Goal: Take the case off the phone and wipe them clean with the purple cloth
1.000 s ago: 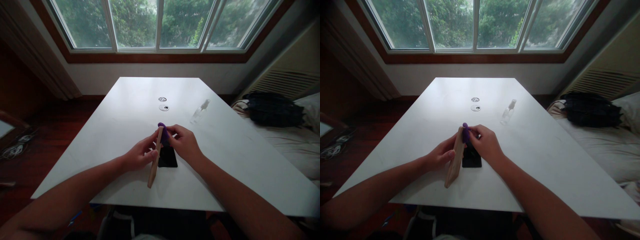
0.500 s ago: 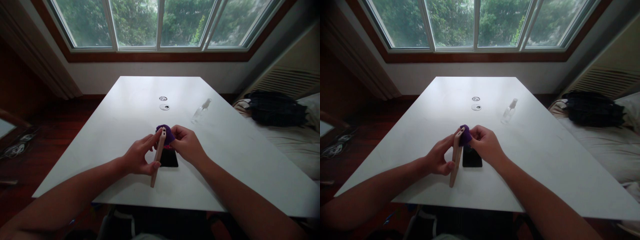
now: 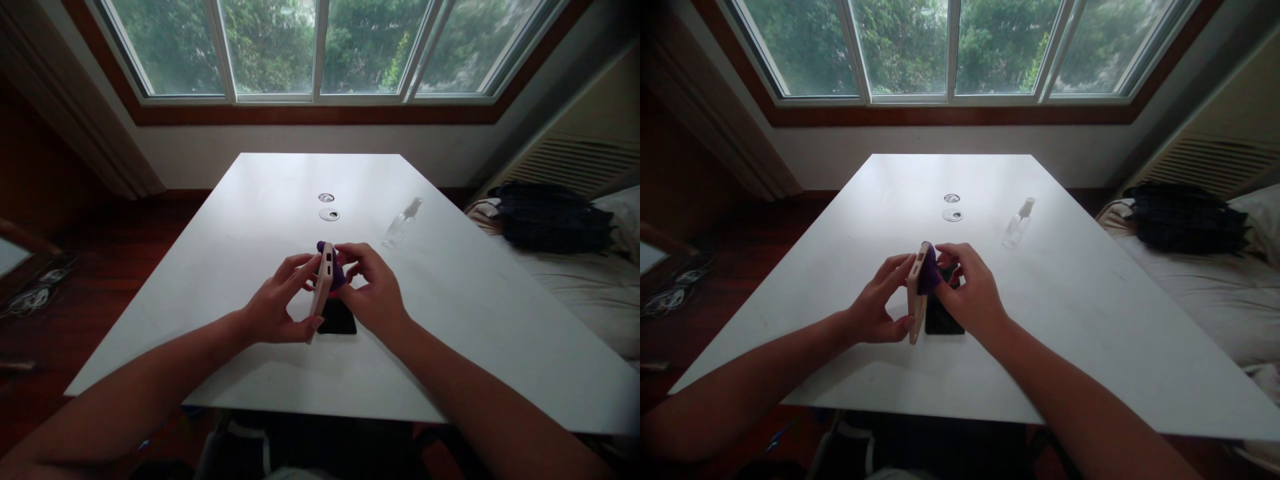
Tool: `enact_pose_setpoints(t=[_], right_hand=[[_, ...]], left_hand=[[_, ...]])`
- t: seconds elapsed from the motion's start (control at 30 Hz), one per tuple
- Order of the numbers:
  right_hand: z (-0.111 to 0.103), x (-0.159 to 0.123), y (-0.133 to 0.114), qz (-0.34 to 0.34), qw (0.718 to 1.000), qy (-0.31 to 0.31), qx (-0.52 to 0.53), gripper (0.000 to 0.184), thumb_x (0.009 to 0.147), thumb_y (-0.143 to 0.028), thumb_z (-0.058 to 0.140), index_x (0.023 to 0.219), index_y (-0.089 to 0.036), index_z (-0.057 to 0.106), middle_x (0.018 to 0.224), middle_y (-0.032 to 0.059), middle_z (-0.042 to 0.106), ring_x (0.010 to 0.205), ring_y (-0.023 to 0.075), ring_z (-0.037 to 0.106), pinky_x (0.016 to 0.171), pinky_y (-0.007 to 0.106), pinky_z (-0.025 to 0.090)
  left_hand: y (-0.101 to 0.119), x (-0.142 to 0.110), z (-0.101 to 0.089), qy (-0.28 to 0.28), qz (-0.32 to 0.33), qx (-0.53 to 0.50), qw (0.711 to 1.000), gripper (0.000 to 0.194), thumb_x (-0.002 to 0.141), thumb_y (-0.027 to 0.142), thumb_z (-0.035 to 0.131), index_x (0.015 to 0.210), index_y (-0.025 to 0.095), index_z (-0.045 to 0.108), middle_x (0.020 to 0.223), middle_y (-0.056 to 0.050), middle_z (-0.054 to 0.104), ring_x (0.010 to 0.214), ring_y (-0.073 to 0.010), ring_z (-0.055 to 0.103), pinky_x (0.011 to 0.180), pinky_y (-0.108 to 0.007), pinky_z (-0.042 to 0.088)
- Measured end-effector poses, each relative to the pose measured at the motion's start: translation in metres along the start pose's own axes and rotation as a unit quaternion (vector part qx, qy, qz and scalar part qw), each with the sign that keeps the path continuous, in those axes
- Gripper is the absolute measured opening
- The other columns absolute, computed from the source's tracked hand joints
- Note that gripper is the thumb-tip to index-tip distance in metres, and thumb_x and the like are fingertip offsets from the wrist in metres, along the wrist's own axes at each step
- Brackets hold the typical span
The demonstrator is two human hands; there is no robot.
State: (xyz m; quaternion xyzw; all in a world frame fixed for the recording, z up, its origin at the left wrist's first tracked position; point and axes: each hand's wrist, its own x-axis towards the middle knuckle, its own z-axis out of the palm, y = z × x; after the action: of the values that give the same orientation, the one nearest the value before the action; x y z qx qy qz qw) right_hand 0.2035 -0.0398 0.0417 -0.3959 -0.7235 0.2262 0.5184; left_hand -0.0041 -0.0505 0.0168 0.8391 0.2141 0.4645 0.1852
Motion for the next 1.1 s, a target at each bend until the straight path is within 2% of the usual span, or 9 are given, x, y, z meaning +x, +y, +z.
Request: enact_pose_setpoints(t=[0.07, 0.13, 0.27, 0.37, 0.47, 0.6, 0.8, 0.97, 1.1], right_hand=[[0.0, -0.001, 0.0, 0.0, 1.0, 0.027, 0.012, 0.041, 0.084, -0.022, 0.071, 0.123, -0.026, 0.057, 0.106, 0.0046, 0.067, 0.092, 0.0199, 0.066, 0.068, 0.032, 0.055], [0.0, -0.002, -0.002, -0.011, 0.999, 0.031, 0.014, 0.034, 0.086, -0.021, 0.071, 0.118, -0.026, 0.059, 0.106, 0.0049, 0.067, 0.093, 0.0205, 0.066, 0.071, 0.033, 0.055], [-0.003, -0.002, -0.006, -0.038, 0.999, -0.006, 0.009, 0.018, 0.09, -0.02, 0.065, 0.108, -0.025, 0.066, 0.102, 0.0039, 0.069, 0.088, 0.019, 0.066, 0.072, 0.033, 0.055], [-0.004, -0.001, -0.006, -0.029, 0.999, -0.011, 0.017, 0.023, 0.092, -0.021, 0.063, 0.114, -0.025, 0.066, 0.105, 0.0044, 0.071, 0.092, 0.0199, 0.068, 0.075, 0.035, 0.057], [-0.005, 0.0, -0.004, -0.026, 0.999, -0.013, 0.016, 0.028, 0.091, -0.021, 0.063, 0.119, -0.027, 0.067, 0.111, 0.0051, 0.071, 0.097, 0.0215, 0.068, 0.077, 0.036, 0.058], [-0.006, 0.002, -0.003, -0.032, 0.999, -0.018, 0.004, 0.029, 0.089, -0.017, 0.063, 0.115, -0.027, 0.068, 0.108, 0.0042, 0.071, 0.093, 0.0204, 0.068, 0.076, 0.035, 0.059], [-0.006, 0.0, -0.005, -0.031, 0.999, -0.008, 0.01, 0.022, 0.091, -0.021, 0.066, 0.112, -0.026, 0.068, 0.105, 0.0048, 0.071, 0.088, 0.0197, 0.068, 0.075, 0.035, 0.059], [-0.002, -0.006, -0.006, -0.028, 0.998, -0.013, 0.057, 0.022, 0.092, -0.025, 0.066, 0.113, -0.027, 0.067, 0.106, 0.0049, 0.07, 0.089, 0.0198, 0.068, 0.076, 0.035, 0.059], [0.002, -0.009, -0.005, -0.021, 0.997, -0.029, 0.064, 0.021, 0.093, -0.025, 0.065, 0.113, -0.027, 0.068, 0.107, 0.005, 0.07, 0.089, 0.0196, 0.068, 0.078, 0.035, 0.06]], left_hand=[[0.0, 0.0, 0.0, -0.006, 0.007, -0.002, 1.0, 0.097, 0.077, 0.03, 0.074, 0.16, 0.022, 0.024, 0.149, -0.021, 0.039, 0.129, -0.0359, 0.052, 0.091, -0.042, 0.06], [0.0, 0.0, 0.0, -0.014, 0.011, -0.003, 1.0, 0.098, 0.076, 0.028, 0.074, 0.16, 0.021, 0.024, 0.149, -0.021, 0.04, 0.131, -0.0376, 0.05, 0.093, -0.045, 0.06], [0.0, 0.001, 0.0, -0.019, 0.016, -0.008, 1.0, 0.098, 0.076, 0.028, 0.074, 0.16, 0.022, 0.024, 0.149, -0.021, 0.042, 0.133, -0.0388, 0.05, 0.097, -0.05, 0.058], [0.001, 0.0, -0.002, -0.02, 0.011, -0.004, 1.0, 0.095, 0.076, 0.026, 0.074, 0.159, 0.024, 0.027, 0.147, -0.018, 0.049, 0.13, -0.0363, 0.055, 0.099, -0.048, 0.056], [0.002, -0.001, -0.003, -0.025, -0.008, 0.012, 1.0, 0.084, 0.079, 0.024, 0.073, 0.155, 0.026, 0.037, 0.138, -0.015, 0.058, 0.12, -0.0314, 0.063, 0.097, -0.043, 0.057], [0.002, -0.001, -0.002, -0.018, 0.001, 0.015, 1.0, 0.073, 0.08, 0.024, 0.072, 0.149, 0.024, 0.046, 0.137, -0.016, 0.057, 0.117, -0.0296, 0.063, 0.095, -0.042, 0.058], [0.001, -0.002, -0.002, -0.013, 0.042, 0.035, 0.998, 0.083, 0.079, 0.022, 0.073, 0.155, 0.024, 0.037, 0.145, -0.019, 0.05, 0.125, -0.0314, 0.059, 0.098, -0.043, 0.057], [0.003, 0.0, -0.001, 0.026, 0.095, 0.08, 0.992, 0.092, 0.078, 0.034, 0.075, 0.158, 0.021, 0.031, 0.147, -0.02, 0.049, 0.13, -0.035, 0.055, 0.102, -0.047, 0.055], [0.006, 0.001, -0.003, 0.033, 0.111, 0.086, 0.99, 0.098, 0.078, 0.042, 0.076, 0.16, 0.021, 0.027, 0.155, -0.02, 0.04, 0.138, -0.0372, 0.048, 0.106, -0.05, 0.052]])
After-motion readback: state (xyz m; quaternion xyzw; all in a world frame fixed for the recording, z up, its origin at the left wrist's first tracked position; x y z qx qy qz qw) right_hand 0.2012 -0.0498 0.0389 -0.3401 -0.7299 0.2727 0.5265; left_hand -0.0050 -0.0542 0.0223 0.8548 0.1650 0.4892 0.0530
